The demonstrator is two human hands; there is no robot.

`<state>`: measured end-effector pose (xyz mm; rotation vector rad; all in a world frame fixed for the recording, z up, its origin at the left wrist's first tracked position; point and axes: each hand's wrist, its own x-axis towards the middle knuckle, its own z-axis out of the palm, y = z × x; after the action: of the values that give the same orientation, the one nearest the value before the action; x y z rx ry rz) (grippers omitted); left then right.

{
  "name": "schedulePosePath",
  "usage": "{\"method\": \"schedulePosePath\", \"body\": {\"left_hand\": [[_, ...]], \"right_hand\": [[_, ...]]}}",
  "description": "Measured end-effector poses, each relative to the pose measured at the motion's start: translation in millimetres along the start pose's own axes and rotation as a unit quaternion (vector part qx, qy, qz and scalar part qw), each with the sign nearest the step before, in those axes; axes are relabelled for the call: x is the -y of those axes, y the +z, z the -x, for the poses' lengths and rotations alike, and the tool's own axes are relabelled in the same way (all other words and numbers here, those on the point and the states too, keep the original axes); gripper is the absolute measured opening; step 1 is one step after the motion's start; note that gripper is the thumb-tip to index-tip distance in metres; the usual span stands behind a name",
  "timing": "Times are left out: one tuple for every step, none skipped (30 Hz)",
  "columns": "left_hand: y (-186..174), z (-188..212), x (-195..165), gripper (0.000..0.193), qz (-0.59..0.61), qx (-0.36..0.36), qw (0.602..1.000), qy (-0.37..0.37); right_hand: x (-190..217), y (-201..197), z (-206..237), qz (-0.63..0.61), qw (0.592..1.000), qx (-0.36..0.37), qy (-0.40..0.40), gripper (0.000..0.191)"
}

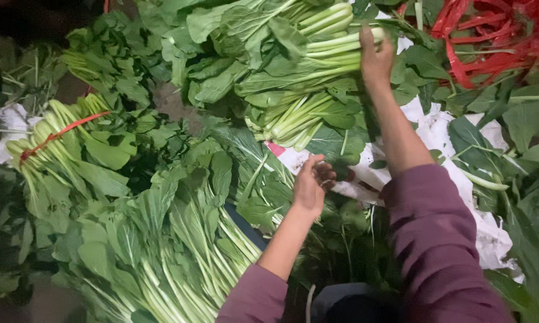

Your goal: The person gathers leafy green vegetables, aligns them into bunches, and secures them with red rubber bands. The person repeatedly picks up vegetables, arranges them, and ties them into bundles.

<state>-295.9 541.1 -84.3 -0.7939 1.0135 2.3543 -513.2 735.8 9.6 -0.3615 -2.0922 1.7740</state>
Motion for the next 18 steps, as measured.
{"method": "schedulePosePath", "body": {"left_hand": [[6, 7, -1, 0.037, 0.002, 0.015, 1.000, -0.005], [11, 13, -2, 0.037, 0.012, 0.025, 1.000, -0.003], [17, 17, -2, 0.038, 0.024, 0.034, 0.999, -0.001], [21, 22, -3, 0.038, 0.030, 0.041, 0.999, 0.002], [27, 25, -3, 0.040, 0.025, 0.046, 0.999, 0.004], [33, 27, -3, 0.042, 0.018, 0.056, 0.998, 0.007], [40, 28, -3, 0.045, 0.014, 0.067, 0.998, 0.013], [47, 30, -3, 0.049, -0.008, 0.102, 0.994, 0.037], [56, 32, -2, 0.054, -0.029, 0.133, 0.989, 0.059], [63, 35, -2, 0.060, -0.053, 0.165, 0.982, 0.081], [71, 40, 0, 0.059, -0.140, 0.225, 0.954, 0.141], [77, 46, 3, 0.058, -0.223, 0.284, 0.911, 0.198], [82, 53, 8, 0.057, -0.299, 0.337, 0.856, 0.252], [85, 61, 14, 0.061, -0.233, 0.348, 0.877, 0.236], [85, 69, 23, 0.065, -0.165, 0.357, 0.893, 0.218], [81, 78, 33, 0.069, -0.099, 0.363, 0.906, 0.194], [72, 88, 45, 0.075, -0.033, 0.362, 0.917, 0.164], [61, 98, 59, 0.080, 0.035, 0.355, 0.925, 0.131]], "right_hand": [[2, 0, 0, -0.011, 0.998, -0.054, -0.041, 0.059], [5, -1, 1, -0.004, 0.996, -0.052, -0.079, 0.056], [6, -4, 0, 0.002, 0.992, -0.048, -0.115, 0.053], [5, -9, 2, 0.003, 0.988, -0.045, -0.149, 0.050], [4, -16, 9, -0.026, 0.990, -0.043, -0.128, 0.047], [7, -24, 16, -0.056, 0.991, -0.042, -0.112, 0.045], [14, -30, 21, -0.086, 0.991, -0.039, -0.099, 0.043], [21, -40, 34, -0.038, 0.993, -0.062, -0.097, 0.038], [26, -52, 59, 0.010, 0.992, -0.083, -0.093, 0.034], [32, -63, 87, 0.048, 0.981, -0.118, -0.149, 0.032], [38, -74, 118, 0.087, 0.963, -0.155, -0.204, 0.030], [43, -87, 154, 0.085, 0.962, -0.147, -0.212, 0.028], [46, -100, 190, -0.042, 0.973, -0.120, -0.191, 0.028], [48, -108, 221, 0.000, 0.977, -0.174, -0.121, 0.025], [48, -120, 247, 0.034, 0.962, -0.161, -0.217, 0.035], [46, -129, 267, 0.067, 0.938, -0.145, -0.306, 0.045], [44, -140, 283, 0.045, 0.950, -0.070, -0.301, 0.051], [43, -151, 298, 0.024, 0.957, 0.008, -0.289, 0.057]]}}
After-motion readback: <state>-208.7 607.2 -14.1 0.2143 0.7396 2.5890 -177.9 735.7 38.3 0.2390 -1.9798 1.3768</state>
